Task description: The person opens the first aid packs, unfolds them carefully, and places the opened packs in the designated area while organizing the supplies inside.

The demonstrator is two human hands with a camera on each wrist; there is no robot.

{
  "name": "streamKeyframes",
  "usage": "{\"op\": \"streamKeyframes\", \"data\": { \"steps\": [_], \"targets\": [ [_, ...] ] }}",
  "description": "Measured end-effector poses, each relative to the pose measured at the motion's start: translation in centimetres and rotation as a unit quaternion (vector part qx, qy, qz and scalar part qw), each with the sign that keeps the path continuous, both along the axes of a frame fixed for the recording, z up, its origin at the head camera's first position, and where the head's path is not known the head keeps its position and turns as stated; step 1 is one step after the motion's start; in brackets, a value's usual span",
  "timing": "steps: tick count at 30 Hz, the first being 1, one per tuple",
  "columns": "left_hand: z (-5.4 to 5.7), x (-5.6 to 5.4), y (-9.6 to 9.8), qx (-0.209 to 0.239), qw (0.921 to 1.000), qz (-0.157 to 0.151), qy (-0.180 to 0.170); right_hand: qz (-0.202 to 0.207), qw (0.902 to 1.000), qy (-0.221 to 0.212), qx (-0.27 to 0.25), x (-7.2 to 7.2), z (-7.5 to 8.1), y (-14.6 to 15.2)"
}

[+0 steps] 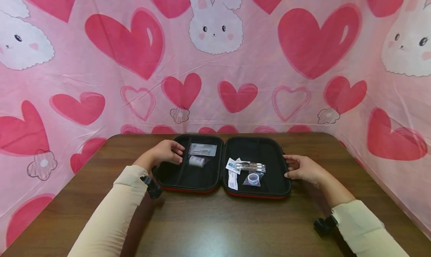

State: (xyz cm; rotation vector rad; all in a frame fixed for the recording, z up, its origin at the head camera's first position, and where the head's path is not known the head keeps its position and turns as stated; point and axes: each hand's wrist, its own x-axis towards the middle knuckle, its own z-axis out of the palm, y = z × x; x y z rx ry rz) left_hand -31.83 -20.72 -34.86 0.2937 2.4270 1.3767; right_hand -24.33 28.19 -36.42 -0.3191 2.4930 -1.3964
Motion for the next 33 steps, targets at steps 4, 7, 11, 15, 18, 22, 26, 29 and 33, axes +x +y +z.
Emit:
{"op": "streamKeyframes", "data": {
  "steps": [4, 7, 11, 15, 18, 22, 26, 29, 33],
  "targets": [
    [0.6, 0.1, 0.0, 0.018, 0.9998, 0.000, 0.007, -0.002, 1.0000, 0.003, 0.008, -0.1, 0.0, 0.0],
    [0.9, 0.1, 0.3, 0.016, 0.9996, -0.007, 0.023, -0.001, 0.9999, 0.006, 0.016, -0.1, 0.0, 0.1],
    [1.4, 0.1, 1.0, 0.014, 0.9989, -0.010, 0.043, -0.002, 0.9999, 0.004, 0.016, -0.2, 0.0, 0.0],
    [2.0, 0.1, 1.9, 0.012, 0.9977, -0.027, 0.061, -0.001, 0.9999, 0.009, 0.012, -0.1, 0.0, 0.1],
    [2.3, 0.2, 2.7, 0.008, 0.9962, -0.046, 0.074, 0.003, 0.9998, 0.014, 0.013, -0.1, 0.0, 0.1],
    [2.6, 0.2, 3.7, 0.003, 0.9938, -0.069, 0.086, 0.001, 0.9998, 0.014, 0.013, -0.1, 0.1, 0.1],
    [2.8, 0.3, 4.9, -0.006, 0.9910, -0.095, 0.094, -0.003, 0.9999, 0.009, 0.010, -0.1, 0.0, 0.0],
    [2.9, 0.3, 5.8, -0.016, 0.9887, -0.114, 0.095, -0.004, 0.9999, 0.007, 0.009, -0.1, -0.1, 0.0],
    [3.1, 0.3, 7.0, -0.032, 0.9849, -0.140, 0.097, -0.004, 1.0000, 0.007, 0.005, -0.1, -0.1, 0.0]
  ]
}}
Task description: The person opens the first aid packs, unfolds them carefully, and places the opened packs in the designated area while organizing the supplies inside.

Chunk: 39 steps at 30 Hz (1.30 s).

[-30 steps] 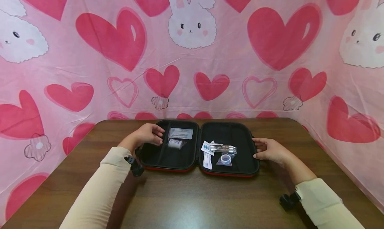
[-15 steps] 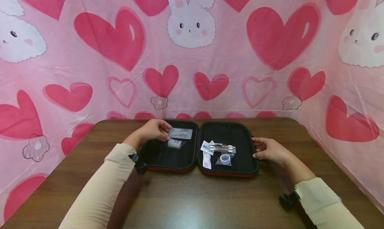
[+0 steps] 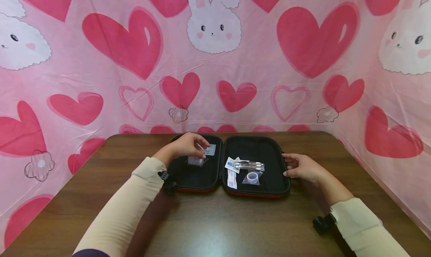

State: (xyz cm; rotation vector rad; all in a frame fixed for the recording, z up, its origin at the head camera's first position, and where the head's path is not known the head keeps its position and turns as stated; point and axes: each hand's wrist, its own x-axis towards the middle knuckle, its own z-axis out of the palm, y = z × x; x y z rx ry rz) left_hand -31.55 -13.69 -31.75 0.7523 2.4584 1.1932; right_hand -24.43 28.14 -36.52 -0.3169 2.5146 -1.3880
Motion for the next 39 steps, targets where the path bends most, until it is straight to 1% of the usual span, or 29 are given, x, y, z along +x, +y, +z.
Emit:
{"op": "streamKeyframes", "data": {
  "steps": [2, 7, 9, 18, 22, 30, 36, 39],
  "targets": [
    [0.2, 0.0, 0.7, -0.006, 0.9999, -0.007, -0.005, 0.000, 1.0000, 0.000, -0.001, 0.0, 0.0, 0.0],
    [0.4, -0.1, 2.5, -0.002, 0.9992, -0.018, -0.035, -0.002, 1.0000, -0.001, -0.002, -0.1, 0.0, -0.1],
    [0.3, -0.3, 3.3, 0.000, 0.9989, -0.026, -0.039, -0.003, 1.0000, -0.001, -0.002, -0.1, 0.0, -0.1],
    [-0.2, -1.1, 6.2, -0.012, 0.9981, -0.053, -0.030, -0.002, 1.0000, 0.001, -0.005, -0.1, 0.0, 0.0],
    [-0.4, -1.1, 7.5, -0.025, 0.9978, -0.057, -0.024, -0.005, 1.0000, 0.002, -0.005, 0.0, 0.0, 0.0],
    [-1.1, -1.1, 9.9, -0.065, 0.9954, -0.071, -0.006, -0.005, 1.0000, 0.003, -0.001, 0.0, 0.0, 0.1],
    [-1.5, -1.4, 11.0, -0.099, 0.9923, -0.072, 0.017, -0.007, 1.0000, 0.002, 0.006, -0.1, -0.1, 0.3],
    [-1.8, -1.4, 11.4, -0.112, 0.9901, -0.079, 0.029, -0.006, 0.9999, 0.003, 0.008, -0.1, -0.1, 0.3]
  ]
}}
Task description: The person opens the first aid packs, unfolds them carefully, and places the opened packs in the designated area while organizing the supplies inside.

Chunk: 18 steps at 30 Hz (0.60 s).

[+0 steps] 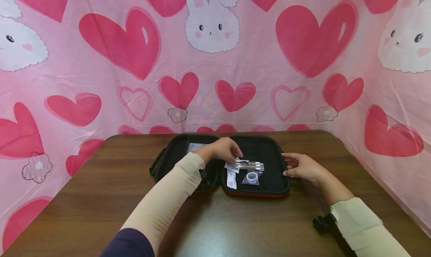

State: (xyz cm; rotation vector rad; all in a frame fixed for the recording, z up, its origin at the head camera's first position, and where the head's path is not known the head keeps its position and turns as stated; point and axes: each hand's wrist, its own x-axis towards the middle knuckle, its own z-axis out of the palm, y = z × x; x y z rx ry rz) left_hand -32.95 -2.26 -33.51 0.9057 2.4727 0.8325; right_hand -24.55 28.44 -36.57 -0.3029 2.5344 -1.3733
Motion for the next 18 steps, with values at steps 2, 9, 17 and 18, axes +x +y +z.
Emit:
{"op": "streamKeyframes", "data": {
  "steps": [2, 9, 17, 18],
  "targets": [
    [-0.18, -0.06, 0.25, -0.009, 0.9999, -0.008, 0.010, 0.000, 1.0000, 0.000, -0.002, -0.02, -0.01, 0.00],
    [-0.28, -0.12, 0.38, -0.002, 0.9998, -0.002, 0.021, 0.007, 1.0000, 0.003, -0.002, 0.08, 0.01, -0.04],
    [-0.01, -0.25, -0.16, 0.035, 0.9976, 0.033, 0.050, 0.009, 0.9999, 0.008, 0.003, 0.10, -0.03, 0.08],
    [0.06, -0.23, -0.25, 0.036, 0.9973, 0.036, 0.052, 0.009, 0.9999, 0.008, 0.001, 0.13, -0.01, 0.08]
  ]
}}
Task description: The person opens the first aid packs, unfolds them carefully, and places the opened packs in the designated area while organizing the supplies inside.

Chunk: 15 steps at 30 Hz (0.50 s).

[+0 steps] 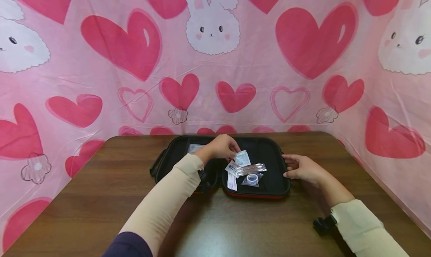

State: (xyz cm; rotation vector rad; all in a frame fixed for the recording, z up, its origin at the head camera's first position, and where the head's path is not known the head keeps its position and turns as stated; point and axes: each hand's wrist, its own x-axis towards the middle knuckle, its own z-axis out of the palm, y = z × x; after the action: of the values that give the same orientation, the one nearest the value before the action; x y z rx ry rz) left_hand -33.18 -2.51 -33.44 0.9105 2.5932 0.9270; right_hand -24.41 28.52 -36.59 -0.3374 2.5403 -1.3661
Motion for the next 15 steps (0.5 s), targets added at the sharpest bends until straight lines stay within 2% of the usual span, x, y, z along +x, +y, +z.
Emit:
{"op": "streamKeyframes", "data": {
  "steps": [9, 15],
  "targets": [
    [0.9, 0.6, -1.0, 0.009, 0.9997, 0.019, -0.014, -0.004, 1.0000, -0.003, 0.003, 0.2, 0.0, 0.0],
    [1.0, 0.7, -2.1, 0.042, 0.9973, 0.032, -0.051, -0.007, 1.0000, -0.004, -0.001, 0.1, 0.0, -0.1]
  ]
}}
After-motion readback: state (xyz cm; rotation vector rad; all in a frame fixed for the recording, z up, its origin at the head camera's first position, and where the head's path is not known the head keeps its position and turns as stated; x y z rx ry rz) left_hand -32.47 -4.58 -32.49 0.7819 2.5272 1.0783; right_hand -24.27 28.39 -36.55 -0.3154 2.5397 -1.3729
